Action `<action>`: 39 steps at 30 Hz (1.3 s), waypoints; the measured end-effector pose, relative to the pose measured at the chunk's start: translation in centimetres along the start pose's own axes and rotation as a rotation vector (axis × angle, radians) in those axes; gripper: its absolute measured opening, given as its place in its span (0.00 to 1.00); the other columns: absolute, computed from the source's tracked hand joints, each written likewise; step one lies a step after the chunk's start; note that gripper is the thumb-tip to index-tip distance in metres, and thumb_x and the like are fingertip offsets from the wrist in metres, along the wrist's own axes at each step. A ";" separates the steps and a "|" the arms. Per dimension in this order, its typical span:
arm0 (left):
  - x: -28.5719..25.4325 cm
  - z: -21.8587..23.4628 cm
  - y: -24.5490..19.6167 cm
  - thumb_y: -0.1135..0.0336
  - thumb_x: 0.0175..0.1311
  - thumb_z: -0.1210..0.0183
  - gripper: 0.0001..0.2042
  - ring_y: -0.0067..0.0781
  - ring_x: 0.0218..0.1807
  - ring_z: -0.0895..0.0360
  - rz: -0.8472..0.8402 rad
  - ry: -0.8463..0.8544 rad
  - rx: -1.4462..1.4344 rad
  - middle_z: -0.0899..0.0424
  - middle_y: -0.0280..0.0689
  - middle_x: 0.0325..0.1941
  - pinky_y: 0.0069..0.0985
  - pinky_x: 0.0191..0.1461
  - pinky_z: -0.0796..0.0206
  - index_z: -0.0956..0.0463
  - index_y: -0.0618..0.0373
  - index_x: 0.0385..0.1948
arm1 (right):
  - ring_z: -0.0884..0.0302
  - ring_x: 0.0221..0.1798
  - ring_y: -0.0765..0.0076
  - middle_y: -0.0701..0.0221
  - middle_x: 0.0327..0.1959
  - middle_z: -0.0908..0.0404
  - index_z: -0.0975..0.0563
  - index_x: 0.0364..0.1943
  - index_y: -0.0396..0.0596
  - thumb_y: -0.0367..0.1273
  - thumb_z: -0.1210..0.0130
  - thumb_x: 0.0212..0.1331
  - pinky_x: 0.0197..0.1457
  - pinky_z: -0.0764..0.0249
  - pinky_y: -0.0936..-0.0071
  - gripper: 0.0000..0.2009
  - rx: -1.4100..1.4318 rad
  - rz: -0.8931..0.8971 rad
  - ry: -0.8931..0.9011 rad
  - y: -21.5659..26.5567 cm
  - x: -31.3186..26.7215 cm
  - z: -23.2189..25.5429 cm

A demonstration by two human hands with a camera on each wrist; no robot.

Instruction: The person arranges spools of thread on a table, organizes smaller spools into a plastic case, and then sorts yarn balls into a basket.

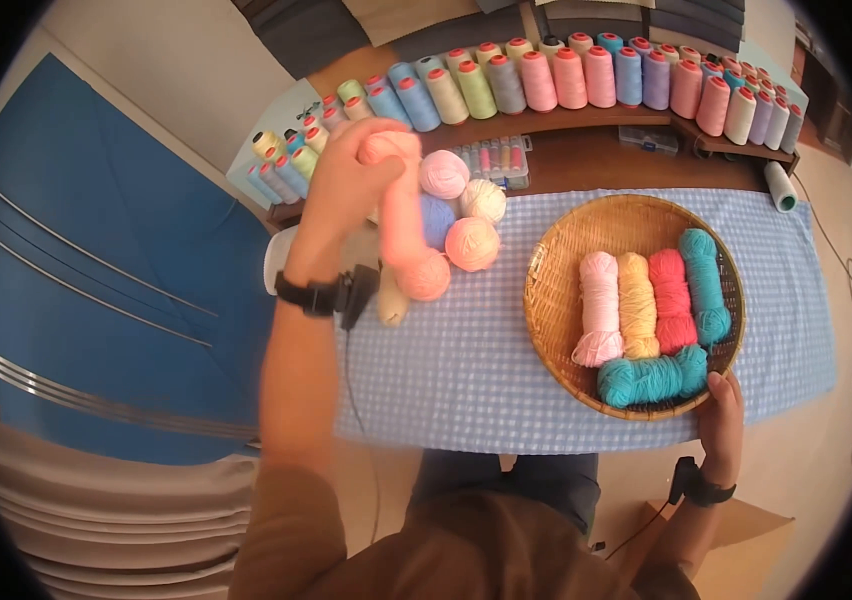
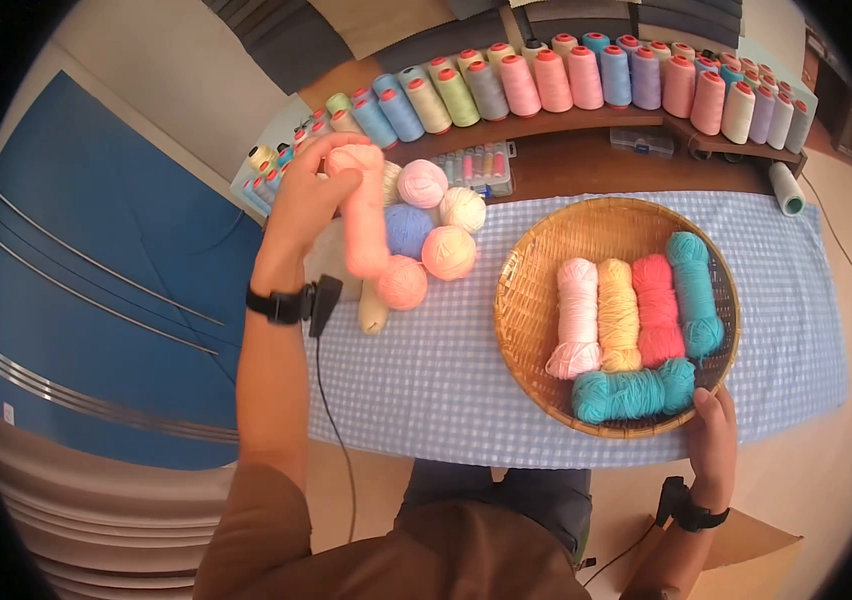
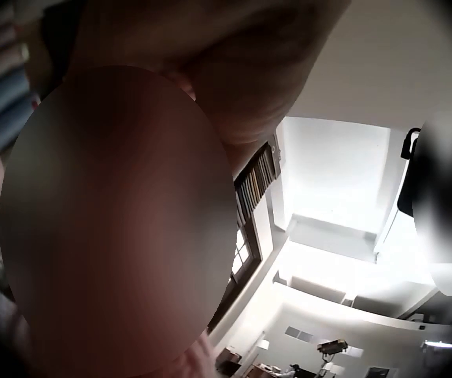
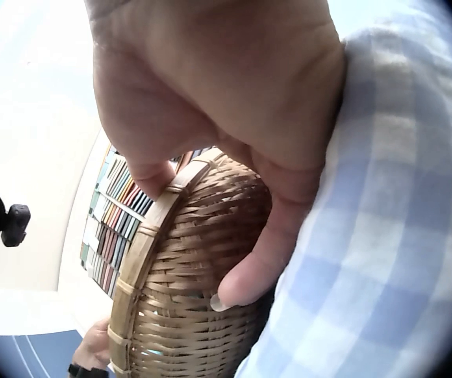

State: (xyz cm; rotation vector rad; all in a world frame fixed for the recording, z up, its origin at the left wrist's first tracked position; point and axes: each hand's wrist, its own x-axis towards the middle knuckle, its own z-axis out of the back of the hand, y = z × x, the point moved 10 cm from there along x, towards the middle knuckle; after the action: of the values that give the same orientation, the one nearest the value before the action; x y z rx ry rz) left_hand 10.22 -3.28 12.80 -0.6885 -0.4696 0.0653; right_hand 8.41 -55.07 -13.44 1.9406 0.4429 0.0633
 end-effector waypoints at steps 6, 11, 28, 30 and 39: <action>0.7 -3.8 9.4 0.70 0.53 0.33 0.32 0.54 0.62 0.24 -0.184 -0.063 0.344 0.22 0.51 0.60 0.41 0.67 0.29 0.26 0.57 0.65 | 0.23 0.63 0.65 0.63 0.63 0.22 0.30 0.67 0.34 0.40 0.47 0.72 0.68 0.29 0.65 0.27 -0.004 0.026 0.009 0.3 -0.1 -0.4; -1.2 -4.6 0.6 0.69 0.57 0.31 0.33 0.54 0.66 0.26 -0.251 -0.191 0.400 0.24 0.54 0.63 0.40 0.69 0.32 0.30 0.64 0.67 | 0.22 0.60 0.65 0.64 0.61 0.21 0.30 0.67 0.34 0.36 0.49 0.73 0.66 0.27 0.67 0.24 -0.011 -0.007 -0.018 0.3 -0.1 -0.4; -5.7 -23.3 -7.9 0.56 0.57 0.31 0.40 0.45 0.57 0.17 0.089 0.546 -0.273 0.17 0.51 0.57 0.34 0.58 0.23 0.37 0.67 0.70 | 0.25 0.64 0.64 0.63 0.62 0.22 0.29 0.66 0.35 0.39 0.48 0.71 0.69 0.32 0.64 0.25 -0.021 0.032 0.003 0.1 0.3 0.1; -5.3 -17.4 -7.3 0.59 0.56 0.30 0.38 0.38 0.57 0.18 0.089 0.394 -0.491 0.17 0.50 0.57 0.32 0.55 0.23 0.35 0.65 0.68 | 0.26 0.65 0.64 0.63 0.63 0.23 0.30 0.66 0.35 0.40 0.48 0.71 0.71 0.33 0.64 0.26 -0.027 0.004 -0.009 -0.6 0.2 1.0; -5.8 -3.0 1.0 0.68 0.57 0.29 0.26 0.38 0.60 0.20 -0.075 -0.011 0.188 0.18 0.42 0.59 0.34 0.63 0.28 0.22 0.61 0.59 | 0.25 0.67 0.62 0.61 0.65 0.23 0.31 0.67 0.34 0.38 0.50 0.73 0.72 0.33 0.62 0.25 -0.013 0.043 0.023 0.3 0.0 -0.2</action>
State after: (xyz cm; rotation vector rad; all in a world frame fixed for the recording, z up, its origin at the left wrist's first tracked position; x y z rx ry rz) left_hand 6.45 -5.49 7.85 -0.4857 -0.4929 0.0418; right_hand 8.47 -54.97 -13.05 1.9382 0.4148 0.1162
